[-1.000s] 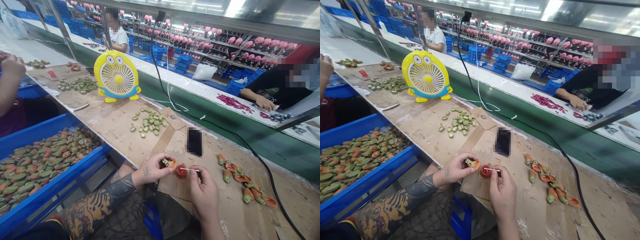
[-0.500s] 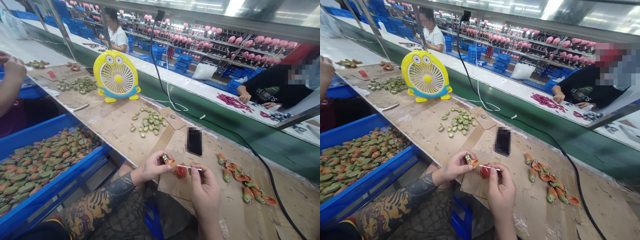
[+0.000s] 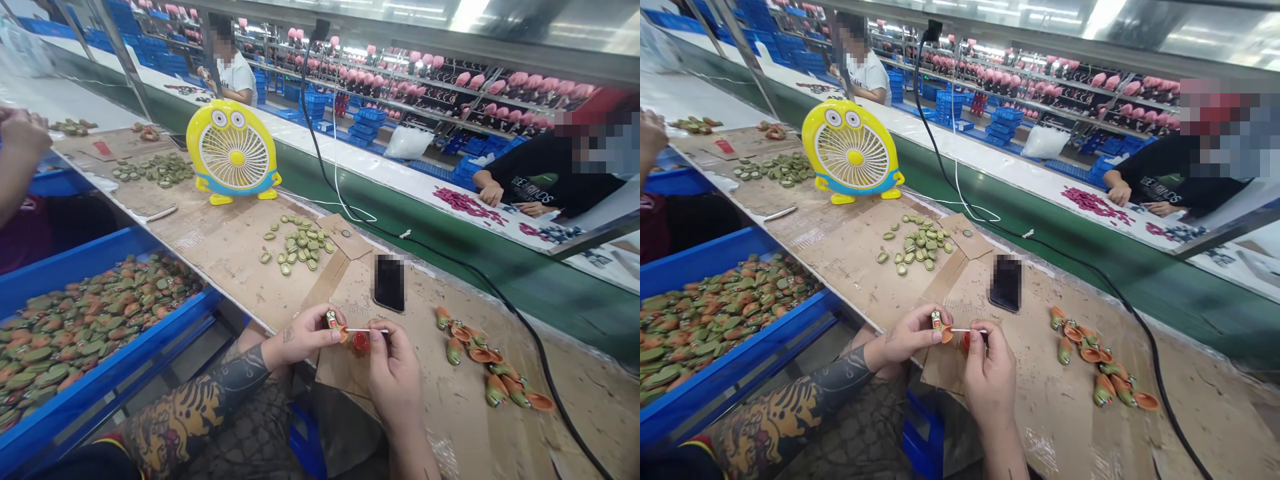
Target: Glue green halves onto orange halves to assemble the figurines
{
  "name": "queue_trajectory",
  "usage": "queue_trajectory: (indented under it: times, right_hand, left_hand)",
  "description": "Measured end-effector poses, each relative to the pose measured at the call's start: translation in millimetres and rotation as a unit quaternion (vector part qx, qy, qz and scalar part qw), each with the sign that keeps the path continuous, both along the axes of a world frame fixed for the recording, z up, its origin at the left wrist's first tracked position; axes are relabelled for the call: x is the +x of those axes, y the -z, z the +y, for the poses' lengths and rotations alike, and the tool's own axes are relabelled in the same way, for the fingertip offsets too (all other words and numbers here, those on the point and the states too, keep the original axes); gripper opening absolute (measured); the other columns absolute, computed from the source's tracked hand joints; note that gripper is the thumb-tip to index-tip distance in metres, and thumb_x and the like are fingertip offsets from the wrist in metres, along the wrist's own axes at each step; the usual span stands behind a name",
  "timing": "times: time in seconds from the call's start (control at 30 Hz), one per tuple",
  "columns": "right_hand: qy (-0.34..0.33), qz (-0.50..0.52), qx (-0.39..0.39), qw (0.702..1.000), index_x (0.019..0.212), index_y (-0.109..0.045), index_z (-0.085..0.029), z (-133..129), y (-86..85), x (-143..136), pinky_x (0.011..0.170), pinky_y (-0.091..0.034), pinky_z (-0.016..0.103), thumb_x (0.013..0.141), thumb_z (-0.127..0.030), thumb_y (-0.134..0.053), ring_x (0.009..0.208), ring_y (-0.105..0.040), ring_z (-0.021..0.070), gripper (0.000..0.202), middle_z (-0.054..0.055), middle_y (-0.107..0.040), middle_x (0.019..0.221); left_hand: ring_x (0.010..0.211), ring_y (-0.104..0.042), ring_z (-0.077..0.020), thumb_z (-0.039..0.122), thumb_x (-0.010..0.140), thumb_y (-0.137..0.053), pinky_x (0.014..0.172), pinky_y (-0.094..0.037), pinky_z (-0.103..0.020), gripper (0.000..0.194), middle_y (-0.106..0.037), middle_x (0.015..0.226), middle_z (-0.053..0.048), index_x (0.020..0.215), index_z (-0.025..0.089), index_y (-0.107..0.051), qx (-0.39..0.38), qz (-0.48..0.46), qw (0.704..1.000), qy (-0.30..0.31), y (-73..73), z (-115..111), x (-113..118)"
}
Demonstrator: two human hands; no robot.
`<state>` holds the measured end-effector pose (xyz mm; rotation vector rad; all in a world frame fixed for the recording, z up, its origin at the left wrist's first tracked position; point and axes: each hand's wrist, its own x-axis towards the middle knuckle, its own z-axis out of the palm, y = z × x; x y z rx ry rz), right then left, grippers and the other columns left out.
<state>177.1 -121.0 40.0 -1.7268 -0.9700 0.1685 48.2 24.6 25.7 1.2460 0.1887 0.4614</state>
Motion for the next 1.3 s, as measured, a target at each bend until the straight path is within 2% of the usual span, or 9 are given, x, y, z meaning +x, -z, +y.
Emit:
queue_trajectory:
  times: [0.23, 0.33, 0.57, 0.67, 0.8, 0.9, 1.0, 1.13, 1.3]
  right_hand:
    - [-0.031, 0.046, 0.051, 0.997, 0.098, -0.064, -0.022, -2.0, -5.1, 0.8, 0.082, -0.052, 0.031, 0.103, -0.037, -0.056, 0.095, -0.065, 0.0202, 0.018, 0.005, -0.068, 0.099]
    - [0.025, 0.043, 0.063, 0.997, 0.096, -0.065, -0.021, -9.7, -4.0, 12.2, 0.086, -0.051, 0.035, 0.100, -0.039, -0.059, 0.096, -0.065, 0.0223, 0.020, 0.006, -0.067, 0.099]
    - [-0.010, -0.042, -0.104, 0.994, 0.105, -0.070, -0.021, -20.6, 9.5, 37.6, 0.095, -0.048, 0.041, 0.098, -0.045, -0.053, 0.108, -0.062, 0.0274, 0.030, 0.010, -0.068, 0.117]
    - [0.077, 0.000, -0.086, 0.993, 0.122, -0.066, -0.019, -31.3, 17.8, 61.9, 0.090, -0.049, 0.040, 0.094, -0.052, -0.056, 0.102, -0.062, 0.0264, 0.044, 0.011, -0.067, 0.122]
    - [0.245, 0.017, -0.068, 0.967, 0.114, -0.066, -0.012, -55.9, 23.2, 106.0, 0.074, -0.049, 0.038, 0.084, -0.053, -0.063, 0.078, -0.061, 0.0232, 0.051, 0.011, -0.067, 0.098]
    - [0.249, 0.003, -0.090, 0.964, 0.110, -0.066, -0.013, -56.7, 15.0, 124.7, 0.071, -0.048, 0.039, 0.084, -0.053, -0.063, 0.075, -0.062, 0.0248, 0.048, 0.011, -0.067, 0.092]
    - [0.123, -0.053, -0.141, 0.981, 0.113, -0.068, -0.018, -19.3, -2.8, 126.9, 0.072, -0.049, 0.040, 0.086, -0.053, -0.063, 0.083, -0.066, 0.0280, 0.045, 0.011, -0.071, 0.097]
    - [-0.110, -0.149, -0.201, 0.962, 0.118, -0.069, -0.020, 78.5, -26.0, 110.1, 0.073, -0.050, 0.039, 0.085, -0.042, -0.061, 0.085, -0.068, 0.0276, 0.041, 0.011, -0.074, 0.105]
    - [-0.153, -0.181, -0.236, 0.942, 0.114, -0.070, -0.016, 191.8, -25.1, 91.3, 0.080, -0.051, 0.038, 0.079, -0.024, -0.070, 0.087, -0.070, 0.0267, 0.037, 0.015, -0.074, 0.109]
  left_hand:
    - [0.080, -0.049, -0.0168, 0.049, 0.084, -0.078, 0.073, -0.038, -0.029, 0.037, -0.057, 0.087, -0.003, 0.093, 0.015, -0.064, 0.010, 0.008, 1.000, 0.004, -1.7, 1.5, -0.7]
    - [0.081, -0.051, -0.0170, 0.049, 0.084, -0.079, 0.075, -0.039, -0.030, 0.038, -0.058, 0.088, -0.003, 0.092, 0.015, -0.064, 0.005, 0.005, 1.000, 0.000, 0.5, 1.4, 0.2]
    - [0.081, -0.050, -0.0169, 0.043, 0.085, -0.078, 0.076, -0.038, -0.030, 0.032, -0.060, 0.089, -0.003, 0.095, 0.015, -0.065, -0.002, -0.004, 1.000, -0.010, 3.2, 2.3, 0.9]
    - [0.082, -0.050, -0.0169, 0.042, 0.085, -0.079, 0.077, -0.037, -0.029, 0.032, -0.060, 0.090, -0.002, 0.096, 0.016, -0.065, -0.009, -0.013, 1.000, -0.007, 6.0, 2.9, 1.0]
    - [0.082, -0.050, -0.0162, 0.042, 0.084, -0.080, 0.076, -0.037, -0.029, 0.032, -0.060, 0.090, -0.002, 0.094, 0.016, -0.065, -0.023, -0.022, 0.999, -0.009, 8.4, 3.1, 2.0]
    - [0.080, -0.052, -0.0161, 0.045, 0.081, -0.083, 0.076, -0.039, -0.029, 0.036, -0.061, 0.089, -0.003, 0.094, 0.015, -0.066, -0.033, -0.017, 0.999, -0.013, 7.1, 1.4, 1.9]
    - [0.080, -0.054, -0.0169, 0.048, 0.075, -0.088, 0.076, -0.041, -0.030, 0.043, -0.063, 0.088, -0.004, 0.093, 0.014, -0.068, -0.037, -0.010, 0.999, -0.012, 6.6, 0.1, 1.6]
    - [0.078, -0.054, -0.0157, 0.053, 0.069, -0.090, 0.075, -0.042, -0.029, 0.048, -0.062, 0.085, -0.002, 0.090, 0.015, -0.067, -0.054, -0.007, 0.998, -0.023, 9.4, -0.7, 2.1]
    - [0.077, -0.053, -0.0145, 0.053, 0.066, -0.092, 0.074, -0.041, -0.028, 0.050, -0.062, 0.084, -0.001, 0.089, 0.016, -0.066, -0.062, -0.005, 0.998, -0.017, 14.3, -1.6, 3.1]
